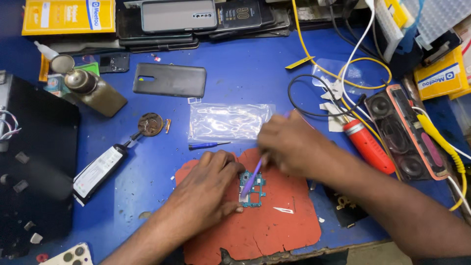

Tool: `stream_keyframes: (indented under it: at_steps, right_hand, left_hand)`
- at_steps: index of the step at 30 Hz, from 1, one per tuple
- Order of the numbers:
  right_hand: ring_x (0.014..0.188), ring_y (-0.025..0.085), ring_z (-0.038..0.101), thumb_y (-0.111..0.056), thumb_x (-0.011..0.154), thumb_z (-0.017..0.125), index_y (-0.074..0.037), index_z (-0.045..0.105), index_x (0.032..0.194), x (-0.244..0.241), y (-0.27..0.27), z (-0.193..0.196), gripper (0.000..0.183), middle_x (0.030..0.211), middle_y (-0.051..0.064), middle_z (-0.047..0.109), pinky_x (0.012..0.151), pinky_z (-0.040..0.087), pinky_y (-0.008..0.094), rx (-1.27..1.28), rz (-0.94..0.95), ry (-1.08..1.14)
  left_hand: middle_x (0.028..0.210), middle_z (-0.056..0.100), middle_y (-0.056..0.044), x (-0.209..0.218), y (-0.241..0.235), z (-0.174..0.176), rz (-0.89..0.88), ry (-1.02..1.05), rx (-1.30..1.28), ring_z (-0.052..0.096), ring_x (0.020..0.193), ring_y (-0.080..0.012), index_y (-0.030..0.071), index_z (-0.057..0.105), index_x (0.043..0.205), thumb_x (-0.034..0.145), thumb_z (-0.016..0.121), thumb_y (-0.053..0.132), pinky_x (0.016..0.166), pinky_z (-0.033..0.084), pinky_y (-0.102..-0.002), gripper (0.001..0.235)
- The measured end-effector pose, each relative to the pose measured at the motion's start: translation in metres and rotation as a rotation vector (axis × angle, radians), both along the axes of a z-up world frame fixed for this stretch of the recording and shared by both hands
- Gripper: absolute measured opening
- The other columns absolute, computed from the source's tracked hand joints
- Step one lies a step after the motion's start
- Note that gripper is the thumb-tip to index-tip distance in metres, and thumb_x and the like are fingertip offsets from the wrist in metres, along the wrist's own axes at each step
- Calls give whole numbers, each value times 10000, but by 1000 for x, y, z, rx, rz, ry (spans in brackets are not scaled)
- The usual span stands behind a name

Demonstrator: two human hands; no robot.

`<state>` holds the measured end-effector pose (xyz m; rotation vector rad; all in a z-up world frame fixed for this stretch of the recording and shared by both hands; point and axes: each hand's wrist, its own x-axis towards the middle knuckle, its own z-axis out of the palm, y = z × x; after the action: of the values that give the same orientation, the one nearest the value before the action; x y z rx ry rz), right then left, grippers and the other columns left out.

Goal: The person uses a purple brush to clean a small blue circuit board placed on a red mat. The person repeatedly brushes the surface of the board while holding it steady with the other hand.

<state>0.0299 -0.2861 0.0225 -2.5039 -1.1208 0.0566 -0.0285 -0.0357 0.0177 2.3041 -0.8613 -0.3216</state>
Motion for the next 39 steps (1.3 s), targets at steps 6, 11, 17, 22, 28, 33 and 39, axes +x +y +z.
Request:
stream_keyframes:
  at_steps: [6, 11, 17, 22, 28, 33, 39]
  right_hand:
    - [887, 247, 604, -184, 765, 811, -149, 646, 783, -1, -6, -7, 170, 842, -18, 660, 744, 374, 443, -36, -115, -3]
    - [865, 258, 614, -156, 715, 806, -126, 638, 770, 2, -1, -2, 179, 815, 15, 641, 761, 372, 452, 11, 6, 0]
    - [888, 266, 610, -148, 737, 812, -134, 652, 813, -1, 8, 7, 177, 823, 20, 639, 772, 367, 450, -14, 4, -58]
    - [907, 253, 606, -127, 755, 804, -149, 661, 842, -3, -1, -7, 168, 880, 2, 658, 800, 359, 451, -24, -87, -90]
    - [912, 248, 610, -136, 755, 807, -141, 657, 848, -3, -9, -18, 176, 897, -3, 657, 793, 360, 462, -24, -67, -90]
    - [921, 264, 607, -133, 709, 801, -130, 664, 844, -1, -6, -16, 192, 885, 11, 656, 802, 370, 483, -69, -53, -110]
    - [942, 285, 594, -113, 739, 785, -120, 690, 890, -2, -4, -6, 178, 901, 28, 657, 792, 372, 474, -64, -138, -66]
  left_hand:
    - [1198, 557, -136, 0, -1, 2, 1, -34, -9, 516, 1125, -355, 46, 592, 1215, 613, 915, 234, 956, 438, -444, 708]
    - [1189, 563, -130, -1, 0, 2, 15, -19, -23, 522, 1123, -352, 46, 596, 1214, 592, 916, 237, 951, 440, -449, 725]
    - [1181, 556, -139, -1, 0, 4, 8, -66, -59, 522, 1109, -358, 30, 594, 1221, 570, 917, 254, 940, 443, -450, 760]
    - [1166, 558, -124, -3, 2, 4, 10, -50, -42, 528, 1092, -341, 39, 598, 1197, 597, 918, 249, 933, 450, -444, 712]
    - [1146, 557, -121, -2, -1, 6, 26, -47, -41, 532, 1078, -339, 42, 574, 1216, 575, 923, 247, 915, 451, -442, 758]
    - [1134, 556, -120, -3, 1, 5, 22, -35, -39, 535, 1064, -336, 48, 562, 1223, 585, 923, 237, 918, 450, -444, 758]
    - [1157, 555, -142, -1, 0, 6, 16, -89, -70, 530, 1080, -357, 15, 553, 1231, 568, 910, 215, 918, 450, -449, 780]
